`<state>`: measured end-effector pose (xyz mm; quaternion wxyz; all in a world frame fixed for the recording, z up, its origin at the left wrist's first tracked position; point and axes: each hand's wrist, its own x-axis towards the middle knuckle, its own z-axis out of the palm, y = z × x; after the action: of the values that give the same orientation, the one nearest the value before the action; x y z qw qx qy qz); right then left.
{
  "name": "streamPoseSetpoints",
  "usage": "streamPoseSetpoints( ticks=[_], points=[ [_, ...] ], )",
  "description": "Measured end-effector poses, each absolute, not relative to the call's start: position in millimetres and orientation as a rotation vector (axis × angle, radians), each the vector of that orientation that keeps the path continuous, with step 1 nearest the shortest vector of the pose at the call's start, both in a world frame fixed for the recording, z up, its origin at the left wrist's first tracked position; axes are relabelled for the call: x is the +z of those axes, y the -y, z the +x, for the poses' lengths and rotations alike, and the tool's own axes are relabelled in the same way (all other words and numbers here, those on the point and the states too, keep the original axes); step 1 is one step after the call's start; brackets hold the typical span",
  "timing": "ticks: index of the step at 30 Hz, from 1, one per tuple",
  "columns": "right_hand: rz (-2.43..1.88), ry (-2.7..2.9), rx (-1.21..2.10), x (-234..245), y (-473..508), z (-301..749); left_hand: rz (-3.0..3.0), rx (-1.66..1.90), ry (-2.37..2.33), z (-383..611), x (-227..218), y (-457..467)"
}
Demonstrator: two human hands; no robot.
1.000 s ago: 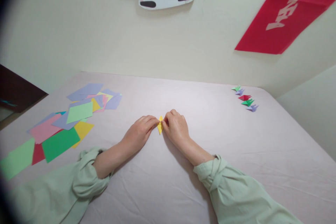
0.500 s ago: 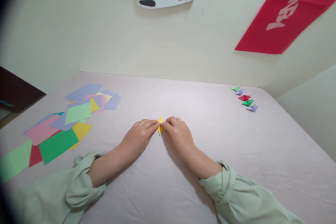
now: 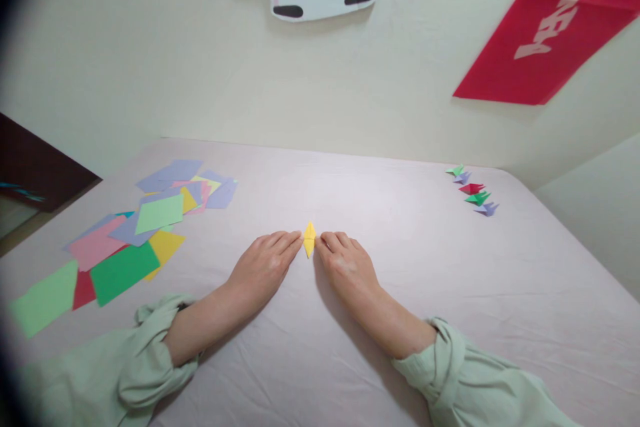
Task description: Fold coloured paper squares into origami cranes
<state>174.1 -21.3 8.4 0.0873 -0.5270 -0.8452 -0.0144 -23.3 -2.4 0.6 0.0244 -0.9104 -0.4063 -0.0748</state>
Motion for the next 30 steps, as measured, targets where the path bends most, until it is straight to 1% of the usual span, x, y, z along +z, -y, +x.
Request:
streamPoseSetpoints(
  ticks=[3,7,10,13,15,22,30],
  points=[
    [-1.544,2.449,0.081,6.6,20.6,177.3,-2.843,-0.293,1.301,-24.5,0.0,0.7],
    [-1.509,2.094,0.39,3.1,11.6,183.7,-2.889,-0.473,1.378,-23.0,-0.6,-3.4],
    [-1.467,1.743,0.71,4.7,0.1,184.0,-2.891,-0.578,1.421,-20.3,-0.1,-6.0],
    [-1.429,1.355,1.123,12.6,-10.8,176.7,-2.886,-0.581,1.448,-17.2,1.7,-7.7],
    [-1.389,1.176,1.292,19.5,-15.6,169.8,-2.879,-0.564,1.467,-15.7,2.8,-8.4],
    [-1.344,0.989,1.441,31.8,-18.2,162.9,-2.877,-0.58,1.465,-14.7,4.0,-7.5],
    [-1.299,1.153,1.365,23.5,-17.5,161.1,-2.79,-0.64,1.57,-0.6,8.7,-8.6]
  ],
)
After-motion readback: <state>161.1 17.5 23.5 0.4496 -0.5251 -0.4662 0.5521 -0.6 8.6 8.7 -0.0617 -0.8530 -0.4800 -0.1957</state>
